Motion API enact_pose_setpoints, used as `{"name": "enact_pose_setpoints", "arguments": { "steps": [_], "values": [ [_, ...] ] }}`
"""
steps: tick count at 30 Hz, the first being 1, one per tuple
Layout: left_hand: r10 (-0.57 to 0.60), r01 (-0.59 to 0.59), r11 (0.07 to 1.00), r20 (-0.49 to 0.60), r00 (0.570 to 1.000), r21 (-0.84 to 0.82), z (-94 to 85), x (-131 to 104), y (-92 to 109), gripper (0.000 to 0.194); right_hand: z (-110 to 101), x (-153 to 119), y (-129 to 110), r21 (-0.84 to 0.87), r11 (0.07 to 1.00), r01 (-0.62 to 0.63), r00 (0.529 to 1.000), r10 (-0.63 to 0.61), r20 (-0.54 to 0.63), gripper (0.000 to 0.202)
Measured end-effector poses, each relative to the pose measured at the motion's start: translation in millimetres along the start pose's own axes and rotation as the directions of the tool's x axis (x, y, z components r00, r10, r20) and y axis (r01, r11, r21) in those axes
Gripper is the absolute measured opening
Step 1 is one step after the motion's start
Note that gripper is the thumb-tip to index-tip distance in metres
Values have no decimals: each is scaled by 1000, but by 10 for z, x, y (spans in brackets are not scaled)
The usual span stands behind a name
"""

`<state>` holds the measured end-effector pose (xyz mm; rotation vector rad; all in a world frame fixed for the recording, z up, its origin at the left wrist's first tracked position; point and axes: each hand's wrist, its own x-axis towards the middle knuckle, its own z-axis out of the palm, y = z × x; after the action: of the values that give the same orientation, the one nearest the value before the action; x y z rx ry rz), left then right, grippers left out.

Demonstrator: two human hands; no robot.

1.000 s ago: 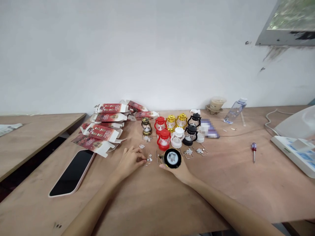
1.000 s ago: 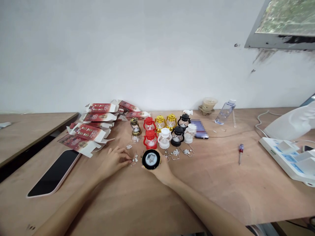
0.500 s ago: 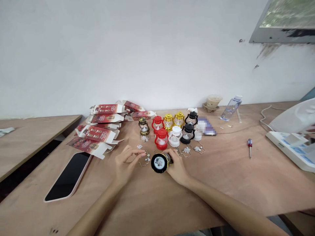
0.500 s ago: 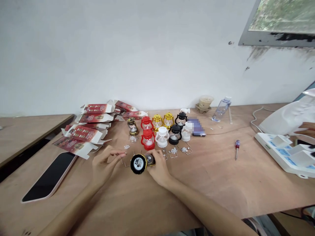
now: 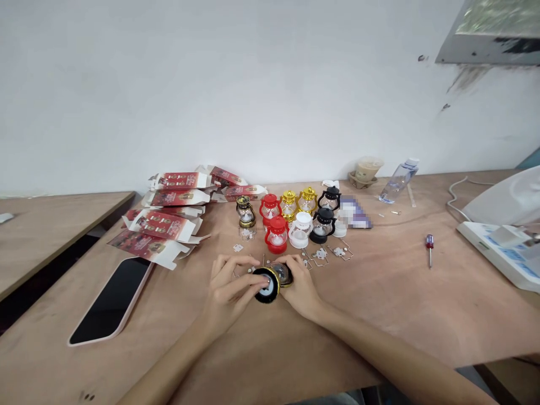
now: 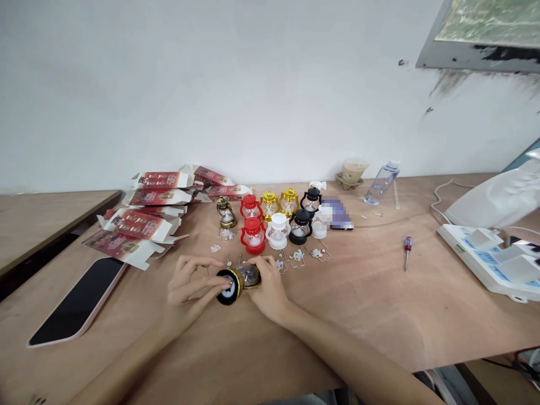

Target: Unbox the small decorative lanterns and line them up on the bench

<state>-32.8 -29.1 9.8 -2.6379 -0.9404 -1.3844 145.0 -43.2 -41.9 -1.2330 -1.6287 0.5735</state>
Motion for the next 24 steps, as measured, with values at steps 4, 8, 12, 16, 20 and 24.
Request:
{"name": "enact_pose_setpoints", "arguments": {
  "steps": [4, 8, 12, 16, 20, 24],
  "values": [
    [3, -2, 994, 7, 1000, -108, -11, 19, -28, 9, -19, 10, -6, 1, 999, -43, 999, 43, 15, 39],
    [-209, 207, 974, -17, 978, -95, 23, -11, -233, 12, -30, 19, 35, 12, 998, -66, 998, 66, -3, 33],
    [-389, 346, 920, 324, 862, 184, 65, -50, -448, 18, -32, 35, 113, 61, 991, -115, 991, 119, -57, 29],
    [-444, 328, 894, 498, 745, 306, 102, -66, -476, 17, -33, 53, 148, 77, 988, -137, 987, 142, -70, 28],
    [-457, 327, 888, 524, 719, 325, 151, -81, -467, 13, -40, 52, 123, 52, 992, -119, 990, 122, -69, 30],
    [-359, 262, 925, 406, 841, 275, 138, -85, -478, 8, -50, 48, 98, 30, 995, -95, 994, 97, -48, 31]
  ]
}}
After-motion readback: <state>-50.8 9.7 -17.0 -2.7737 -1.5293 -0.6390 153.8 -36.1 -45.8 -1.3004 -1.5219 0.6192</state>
